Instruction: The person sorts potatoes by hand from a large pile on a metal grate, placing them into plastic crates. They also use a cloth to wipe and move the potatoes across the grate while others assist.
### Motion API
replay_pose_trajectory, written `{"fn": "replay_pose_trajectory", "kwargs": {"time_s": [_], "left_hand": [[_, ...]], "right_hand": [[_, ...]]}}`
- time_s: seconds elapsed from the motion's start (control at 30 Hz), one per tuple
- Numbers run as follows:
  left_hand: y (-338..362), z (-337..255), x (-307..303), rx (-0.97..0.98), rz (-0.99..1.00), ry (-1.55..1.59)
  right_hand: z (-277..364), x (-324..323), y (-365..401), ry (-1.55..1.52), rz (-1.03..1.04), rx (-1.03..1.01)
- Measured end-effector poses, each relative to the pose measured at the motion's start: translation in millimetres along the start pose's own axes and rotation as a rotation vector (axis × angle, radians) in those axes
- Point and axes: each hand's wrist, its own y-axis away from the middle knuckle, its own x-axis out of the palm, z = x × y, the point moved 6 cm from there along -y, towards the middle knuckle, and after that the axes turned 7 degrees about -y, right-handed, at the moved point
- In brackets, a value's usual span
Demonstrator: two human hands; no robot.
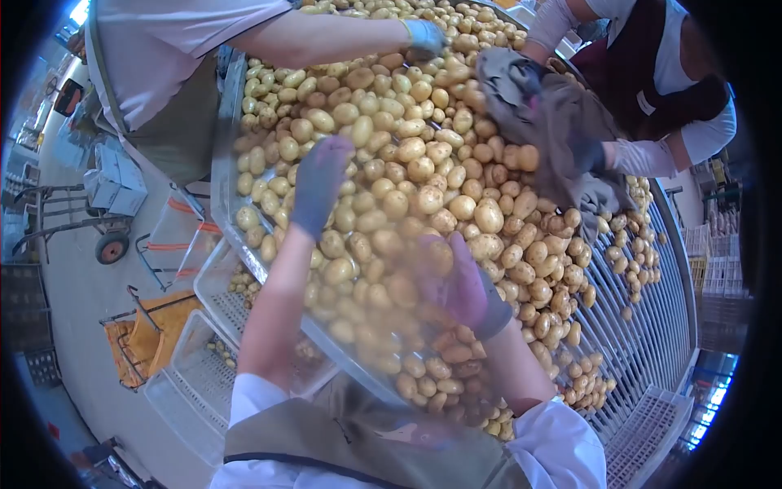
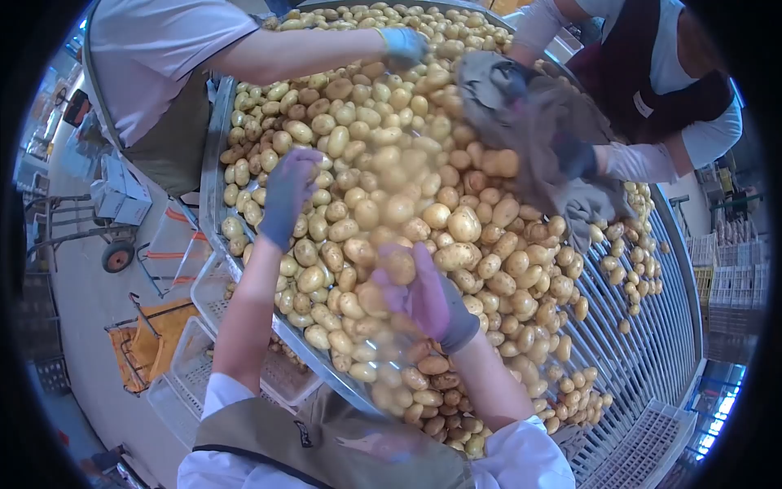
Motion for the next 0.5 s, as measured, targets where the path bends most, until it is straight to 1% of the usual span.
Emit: {"fn": "replay_pose_trajectory", "kwargs": {"time_s": [0.03,0.07,0.1,0.13,0.17,0.23,0.27,0.33,0.37,0.43,0.47,0.5], "left_hand": [[18.2,0.4,-1.6,-0.151,0.06,0.412],[41.7,-3.7,0.6,-0.159,0.172,0.608],[67.1,-9.5,1.3,-0.162,0.276,0.805],[91.0,-9.5,1.1,-0.304,0.276,0.845],[117.1,-8.0,2.6,-0.449,0.27,0.883],[158.0,-9.7,-4.0,-0.054,0.306,0.121],[176.4,-12.3,-4.7,-0.067,0.293,0.108],[212.4,-10.6,-0.5,-0.374,0.253,0.468],[224.6,-19.4,-2.9,-0.386,0.223,0.46],[248.5,-33.4,-6.4,-0.519,0.159,0.759],[264.5,-19.6,-8.5,-0.581,0.135,0.796],[272.1,-20.9,-16.5,-0.577,0.11,0.797]], "right_hand": [[-5.3,-0.1,-0.6,-0.104,-0.01,0.046],[-10.6,0.9,0.3,-0.11,-0.016,0.054],[-12.1,4.3,-0.3,-0.093,-0.004,0.007],[-12.2,8.1,-1.6,-0.075,0.014,-0.04],[-14.1,13.3,1.4,-0.078,0.02,-0.027],[-13.5,33.6,13.3,0.045,0.106,-0.027],[-18.5,38.7,17.9,0.04,0.12,-0.009],[-15.1,74.6,43.9,1.187,0.324,-0.664],[-29.4,90.7,54.0,1.178,0.355,-0.65],[-77.3,101.7,59.2,0.56,0.206,0.004],[-75.7,117.9,60.4,1.1,0.392,-0.398],[-96.9,105.6,53.0,1.104,0.416,-0.392]]}}
